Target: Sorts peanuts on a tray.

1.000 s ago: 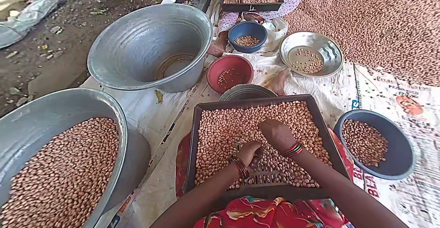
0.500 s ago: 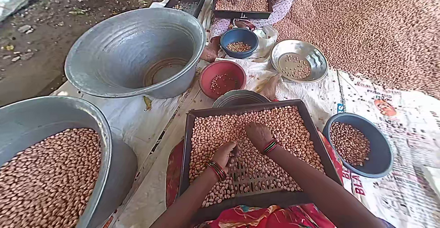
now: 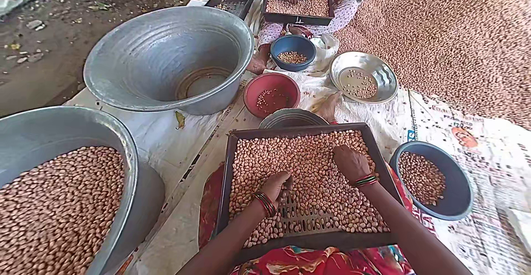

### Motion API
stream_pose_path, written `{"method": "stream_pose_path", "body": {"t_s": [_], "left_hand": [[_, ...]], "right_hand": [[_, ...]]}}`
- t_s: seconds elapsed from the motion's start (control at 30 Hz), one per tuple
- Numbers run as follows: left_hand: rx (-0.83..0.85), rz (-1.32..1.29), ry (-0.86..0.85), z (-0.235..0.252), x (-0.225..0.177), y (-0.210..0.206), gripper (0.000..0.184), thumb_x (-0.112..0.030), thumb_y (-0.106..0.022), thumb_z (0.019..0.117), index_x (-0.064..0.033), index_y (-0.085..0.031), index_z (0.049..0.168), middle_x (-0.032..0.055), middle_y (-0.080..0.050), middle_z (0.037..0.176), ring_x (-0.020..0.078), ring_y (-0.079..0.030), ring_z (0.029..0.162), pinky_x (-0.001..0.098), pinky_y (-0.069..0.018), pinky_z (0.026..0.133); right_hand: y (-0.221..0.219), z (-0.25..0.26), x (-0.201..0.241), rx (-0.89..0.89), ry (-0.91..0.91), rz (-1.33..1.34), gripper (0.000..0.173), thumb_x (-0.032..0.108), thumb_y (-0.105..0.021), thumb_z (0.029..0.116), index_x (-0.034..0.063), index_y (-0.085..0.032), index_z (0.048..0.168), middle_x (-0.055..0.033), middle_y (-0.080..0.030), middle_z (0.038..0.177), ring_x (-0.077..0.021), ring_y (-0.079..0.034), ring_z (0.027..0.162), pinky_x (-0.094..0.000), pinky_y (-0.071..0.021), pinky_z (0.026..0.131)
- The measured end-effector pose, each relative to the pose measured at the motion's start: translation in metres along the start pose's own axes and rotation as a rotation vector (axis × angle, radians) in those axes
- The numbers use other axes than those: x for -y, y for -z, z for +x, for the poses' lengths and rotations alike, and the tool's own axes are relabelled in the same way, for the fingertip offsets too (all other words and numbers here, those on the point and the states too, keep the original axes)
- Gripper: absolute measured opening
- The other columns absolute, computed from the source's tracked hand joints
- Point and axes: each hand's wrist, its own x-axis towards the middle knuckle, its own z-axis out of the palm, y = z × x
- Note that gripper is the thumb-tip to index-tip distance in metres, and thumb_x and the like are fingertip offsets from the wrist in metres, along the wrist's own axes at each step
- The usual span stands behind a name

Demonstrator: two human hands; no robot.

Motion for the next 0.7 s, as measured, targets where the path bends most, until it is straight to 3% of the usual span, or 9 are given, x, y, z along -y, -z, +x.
{"method": "stream_pose_path", "body": {"t_s": [0.07,0.17,0.23,0.33,0.4,0.5,0.57,0.7], "left_hand": [[-0.003,-0.002,0.008,-0.001,0.003,0.003,0.032,-0.024,-0.037,0.1130,-0.0062,-0.056,0.095,-0.0023,-0.051,0.063,0.0017,-0.036,0.040,0.0149,-0.0302,0.038],[0.000,0.037,0.062,0.001,0.003,0.005,0.043,-0.036,-0.029,0.1140,-0.0069,-0.059,0.104,-0.0027,-0.052,0.064,0.0031,-0.038,0.043,0.0173,-0.0319,0.041],[0.003,0.011,0.090,0.001,0.004,0.003,0.049,-0.041,-0.023,0.1138,-0.0078,-0.058,0.103,-0.0028,-0.052,0.063,0.0033,-0.038,0.042,0.0175,-0.0318,0.040],[0.007,-0.057,0.089,0.000,0.001,0.001,0.046,-0.039,-0.026,0.1137,-0.0092,-0.054,0.093,-0.0025,-0.050,0.061,0.0030,-0.034,0.040,0.0173,-0.0282,0.039],[0.014,-0.064,0.089,0.000,0.003,0.003,0.044,-0.037,-0.030,0.1135,-0.0090,-0.053,0.088,-0.0032,-0.048,0.058,0.0016,-0.031,0.038,0.0162,-0.0256,0.038],[0.021,-0.032,0.106,-0.002,0.004,0.004,0.045,-0.038,-0.029,0.1135,-0.0084,-0.053,0.089,-0.0033,-0.046,0.058,0.0022,-0.030,0.039,0.0171,-0.0252,0.038],[0.009,-0.021,0.113,0.000,0.003,0.003,0.047,-0.040,-0.028,0.1134,-0.0089,-0.055,0.091,-0.0034,-0.047,0.059,0.0028,-0.031,0.039,0.0173,-0.0257,0.039],[-0.021,0.001,0.103,0.001,0.002,0.002,0.044,-0.038,-0.030,0.1135,-0.0088,-0.056,0.093,-0.0038,-0.047,0.061,0.0025,-0.033,0.041,0.0168,-0.0277,0.040]], "right_hand": [[0.007,-0.004,0.007,0.040,0.048,0.088,0.034,0.012,-0.043,0.1073,-0.0063,-0.063,0.127,-0.0290,-0.065,0.127,-0.0464,-0.065,0.115,-0.0614,-0.0492,0.093],[0.022,-0.023,0.028,0.102,0.377,0.331,0.030,0.010,-0.051,0.1045,-0.0081,-0.068,0.121,-0.0280,-0.069,0.120,-0.0432,-0.067,0.113,-0.0579,-0.0489,0.098],[0.023,-0.027,0.046,0.139,0.515,0.291,0.031,0.010,-0.051,0.1044,-0.0058,-0.068,0.125,-0.0275,-0.069,0.121,-0.0433,-0.067,0.113,-0.0579,-0.0499,0.097],[0.017,-0.010,0.063,0.243,0.389,0.045,0.035,0.013,-0.045,0.1081,-0.0028,-0.062,0.134,-0.0292,-0.062,0.132,-0.0474,-0.064,0.117,-0.0621,-0.0492,0.095],[0.001,0.001,0.066,0.291,0.311,-0.057,0.035,0.013,-0.042,0.1091,-0.0035,-0.060,0.134,-0.0303,-0.059,0.134,-0.0492,-0.063,0.117,-0.0636,-0.0495,0.093],[-0.013,0.004,0.064,0.225,0.317,0.016,0.034,0.011,-0.041,0.1081,-0.0069,-0.063,0.127,-0.0300,-0.063,0.129,-0.0479,-0.065,0.115,-0.0617,-0.0501,0.092],[-0.008,0.003,0.064,0.208,0.355,0.127,0.034,0.011,-0.043,0.1077,-0.0070,-0.064,0.127,-0.0290,-0.064,0.129,-0.0456,-0.064,0.118,-0.0606,-0.0485,0.098],[-0.004,0.008,0.076,0.094,0.470,0.170,0.034,0.010,-0.046,0.1061,-0.0043,-0.066,0.130,-0.0291,-0.066,0.126,-0.0462,-0.066,0.114,-0.0599,-0.0508,0.094]]}}
